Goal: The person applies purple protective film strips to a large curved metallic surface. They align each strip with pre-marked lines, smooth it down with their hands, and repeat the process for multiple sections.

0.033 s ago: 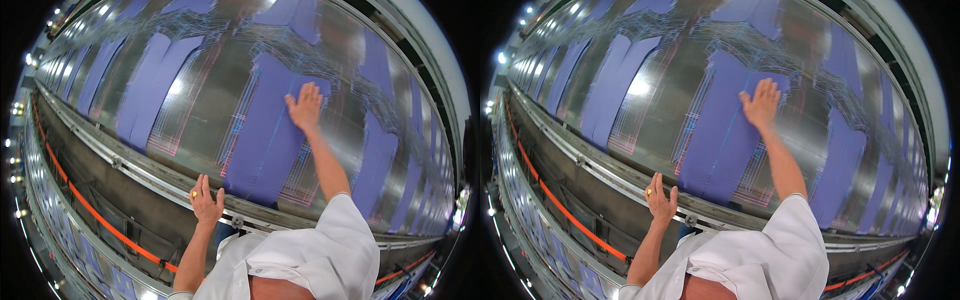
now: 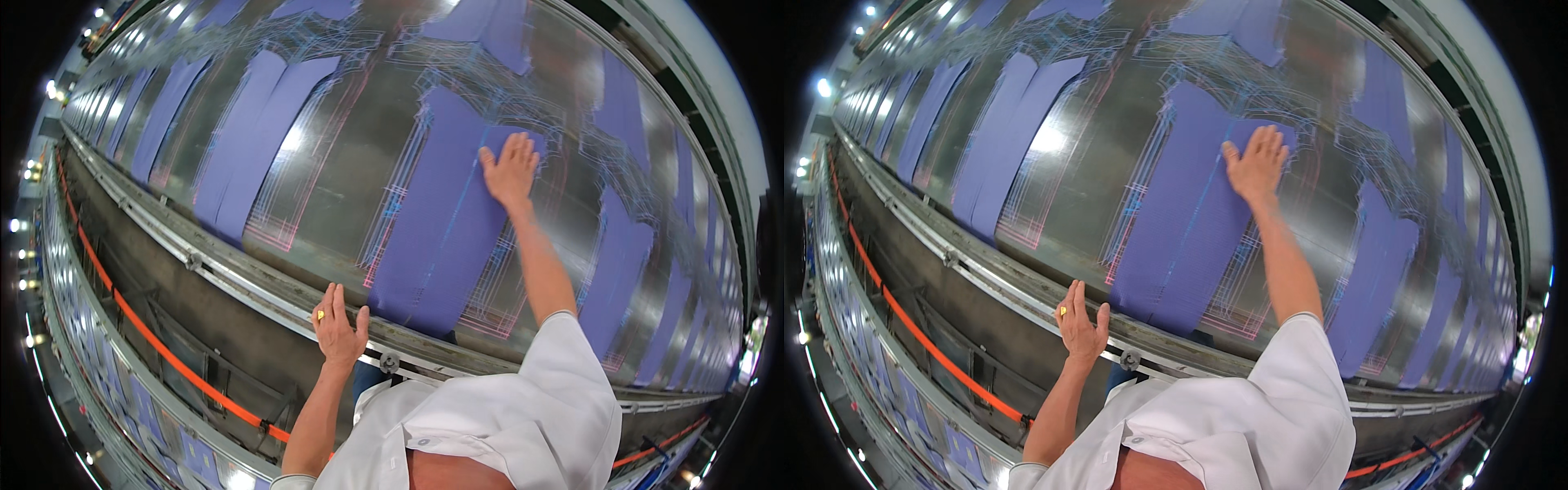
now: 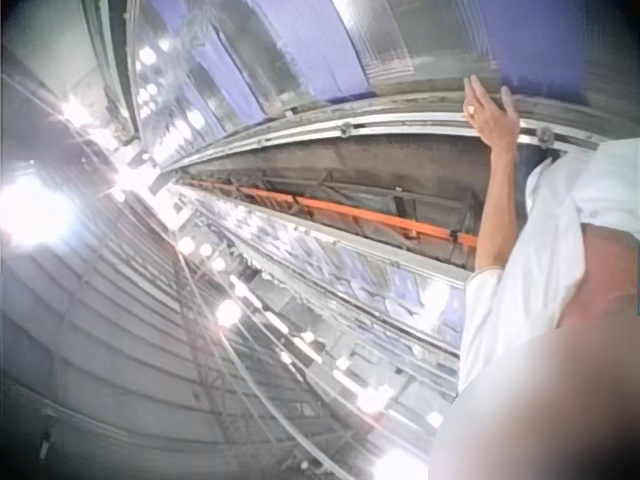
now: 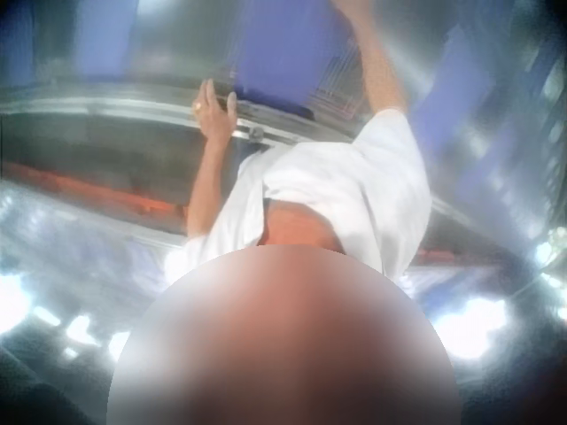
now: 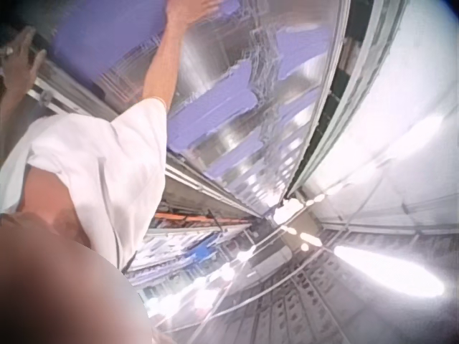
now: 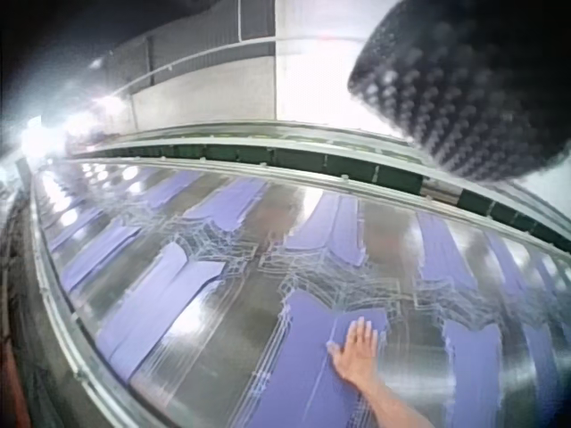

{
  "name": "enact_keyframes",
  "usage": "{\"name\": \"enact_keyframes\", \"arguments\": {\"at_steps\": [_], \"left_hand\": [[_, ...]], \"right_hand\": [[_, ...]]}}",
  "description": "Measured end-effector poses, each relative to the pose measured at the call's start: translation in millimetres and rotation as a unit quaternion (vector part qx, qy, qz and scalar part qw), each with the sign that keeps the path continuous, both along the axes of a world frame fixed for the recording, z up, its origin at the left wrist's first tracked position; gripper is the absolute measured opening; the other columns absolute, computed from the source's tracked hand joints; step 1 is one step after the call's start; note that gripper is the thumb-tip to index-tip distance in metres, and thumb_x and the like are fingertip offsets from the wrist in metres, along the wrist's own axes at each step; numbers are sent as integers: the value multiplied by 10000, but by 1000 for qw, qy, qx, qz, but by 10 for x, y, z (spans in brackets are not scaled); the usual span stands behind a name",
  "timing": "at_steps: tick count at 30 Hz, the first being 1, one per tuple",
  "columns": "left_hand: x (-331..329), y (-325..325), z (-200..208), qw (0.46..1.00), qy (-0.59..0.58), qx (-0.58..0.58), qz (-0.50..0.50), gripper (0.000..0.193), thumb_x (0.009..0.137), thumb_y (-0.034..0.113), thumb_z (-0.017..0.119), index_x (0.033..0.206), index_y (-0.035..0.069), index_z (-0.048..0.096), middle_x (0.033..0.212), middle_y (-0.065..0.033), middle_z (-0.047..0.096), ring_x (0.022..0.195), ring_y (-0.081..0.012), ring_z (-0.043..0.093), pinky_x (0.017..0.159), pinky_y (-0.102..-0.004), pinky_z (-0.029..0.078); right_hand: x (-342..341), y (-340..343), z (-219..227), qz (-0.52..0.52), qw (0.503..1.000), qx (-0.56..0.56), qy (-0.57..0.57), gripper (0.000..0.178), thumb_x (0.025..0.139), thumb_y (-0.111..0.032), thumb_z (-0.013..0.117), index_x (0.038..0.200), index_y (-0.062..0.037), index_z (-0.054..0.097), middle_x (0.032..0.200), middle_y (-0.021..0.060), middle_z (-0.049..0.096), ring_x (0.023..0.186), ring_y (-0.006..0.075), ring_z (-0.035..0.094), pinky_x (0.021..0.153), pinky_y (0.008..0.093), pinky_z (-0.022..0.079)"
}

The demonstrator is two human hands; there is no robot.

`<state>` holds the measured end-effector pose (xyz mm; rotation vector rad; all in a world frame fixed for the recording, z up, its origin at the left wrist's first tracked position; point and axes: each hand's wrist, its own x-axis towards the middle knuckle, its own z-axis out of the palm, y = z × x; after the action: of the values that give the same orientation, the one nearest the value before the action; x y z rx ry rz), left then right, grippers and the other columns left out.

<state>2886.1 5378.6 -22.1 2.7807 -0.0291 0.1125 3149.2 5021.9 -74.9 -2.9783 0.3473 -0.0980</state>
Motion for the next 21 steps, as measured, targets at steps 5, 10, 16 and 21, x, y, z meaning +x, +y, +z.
{"name": "enact_keyframes", "arguments": {"at_steps": [5, 10, 16, 21], "left_hand": [[-26, 32, 17, 1000, 4, -5, 12, 638, 896, 351, 655, 1383, -17, 468, 1396, -194, 510, 1199, -337, 526, 1047, -448, 338], [-24, 9, -15, 1000, -25, -10, 2, 634, 893, 352, 658, 1377, -17, 478, 1378, -202, 522, 1188, -333, 532, 1034, -439, 355], [-22, -35, -57, 999, -27, -6, 15, 640, 894, 334, 666, 1396, -8, 463, 1376, -191, 521, 1185, -327, 540, 1039, -434, 358], [-49, -24, -77, 1000, -22, 2, 14, 600, 933, 337, 618, 1407, 8, 450, 1393, -181, 513, 1201, -323, 533, 1053, -442, 348]], "right_hand": [[462, -241, -70, -85, 996, 3, 1, 968, 981, -680, 249, 1517, 120, 151, 1604, 312, 93, 1509, 431, 35, 1219, 521, 13], [440, -256, -31, -73, 997, 21, 10, 943, 990, -665, 226, 1532, 99, 116, 1610, 306, 66, 1510, 432, 12, 1219, 521, 20], [-292, 451, -75, 84, 996, -23, 7, 899, 999, -650, 235, 1539, 65, 169, 1619, 272, 108, 1511, 421, 55, 1222, 519, 21], [-1585, 1318, 131, 299, 953, 21, 43, 865, 979, -595, 387, 1545, 31, 198, 1628, 241, 107, 1517, 393, 60, 1221, 534, 44]]}}
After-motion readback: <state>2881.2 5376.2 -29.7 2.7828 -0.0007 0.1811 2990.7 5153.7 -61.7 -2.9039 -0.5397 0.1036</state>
